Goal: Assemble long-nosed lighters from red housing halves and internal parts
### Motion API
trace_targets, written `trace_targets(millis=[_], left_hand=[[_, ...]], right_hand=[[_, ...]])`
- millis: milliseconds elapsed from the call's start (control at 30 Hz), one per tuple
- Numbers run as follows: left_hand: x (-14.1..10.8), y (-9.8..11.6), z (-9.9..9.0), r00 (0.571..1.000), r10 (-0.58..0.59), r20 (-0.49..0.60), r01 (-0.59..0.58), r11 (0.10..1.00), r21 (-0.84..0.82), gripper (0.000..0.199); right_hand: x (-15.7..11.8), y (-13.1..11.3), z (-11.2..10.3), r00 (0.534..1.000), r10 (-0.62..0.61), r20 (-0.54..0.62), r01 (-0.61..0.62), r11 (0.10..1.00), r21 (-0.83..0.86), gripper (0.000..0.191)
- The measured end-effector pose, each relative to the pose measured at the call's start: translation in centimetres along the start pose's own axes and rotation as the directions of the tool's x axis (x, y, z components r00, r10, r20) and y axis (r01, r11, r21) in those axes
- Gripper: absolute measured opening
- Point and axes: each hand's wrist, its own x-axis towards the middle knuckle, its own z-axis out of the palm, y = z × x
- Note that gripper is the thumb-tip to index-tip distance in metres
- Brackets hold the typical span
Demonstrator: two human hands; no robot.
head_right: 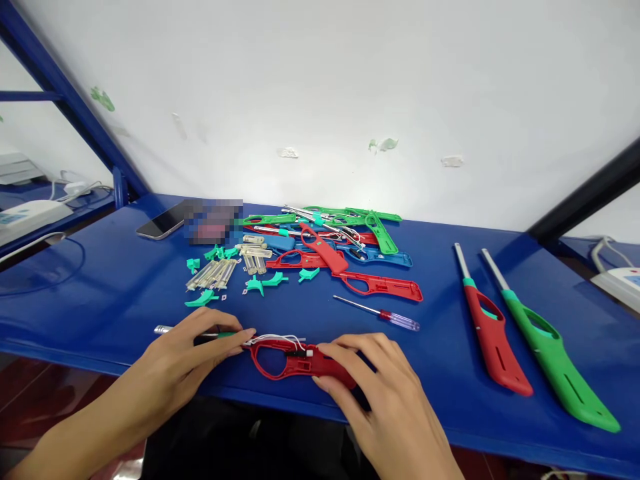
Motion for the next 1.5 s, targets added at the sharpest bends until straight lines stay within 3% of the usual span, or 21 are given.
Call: trace_targets(millis=[133, 300, 600, 867, 1067, 1300, 1500], left_hand=[[0.2, 0.5, -0.5, 0.999, 0.030, 0.016, -0.031, 0.998, 0.062, 0.035], [1.2, 1.7, -0.6, 1.000, -0.014, 0.006, 0.014, 0.998, 0.061, 0.030], [3.9, 2.9, 1.2, 0.992, -0.062, 0.106, 0.077, 0.986, -0.151, 0.024], [4.6, 2.6, 1.7, 0.993, -0.105, 0.060, 0.118, 0.956, -0.270, 0.019], [4.7, 2.8, 1.7, 0.987, -0.134, 0.091, 0.155, 0.944, -0.292, 0.017], [4.4, 2.7, 1.8, 0.997, -0.064, 0.031, 0.070, 0.956, -0.284, 0.019], [4.0, 3.0, 2.1, 1.000, -0.025, 0.013, 0.027, 0.987, -0.160, 0.025]], right_hand=[[0.1, -0.2, 0.0, 1.000, 0.020, 0.020, -0.020, 1.000, 0.015, 0.022], [0.1, -0.4, -0.2, 0.999, 0.034, 0.033, -0.035, 0.999, 0.028, 0.022], [0.0, -0.3, -0.2, 0.998, 0.035, 0.051, -0.037, 0.998, 0.043, 0.023], [0.0, -0.4, -0.2, 0.998, 0.044, 0.045, -0.046, 0.998, 0.038, 0.024], [-0.3, -0.4, -0.2, 0.997, 0.055, 0.053, -0.057, 0.998, 0.035, 0.024], [-0.1, -0.4, -0.2, 0.996, 0.064, 0.059, -0.067, 0.997, 0.041, 0.024], [-0.2, -0.4, -0.3, 0.996, 0.067, 0.063, -0.070, 0.997, 0.043, 0.022]])
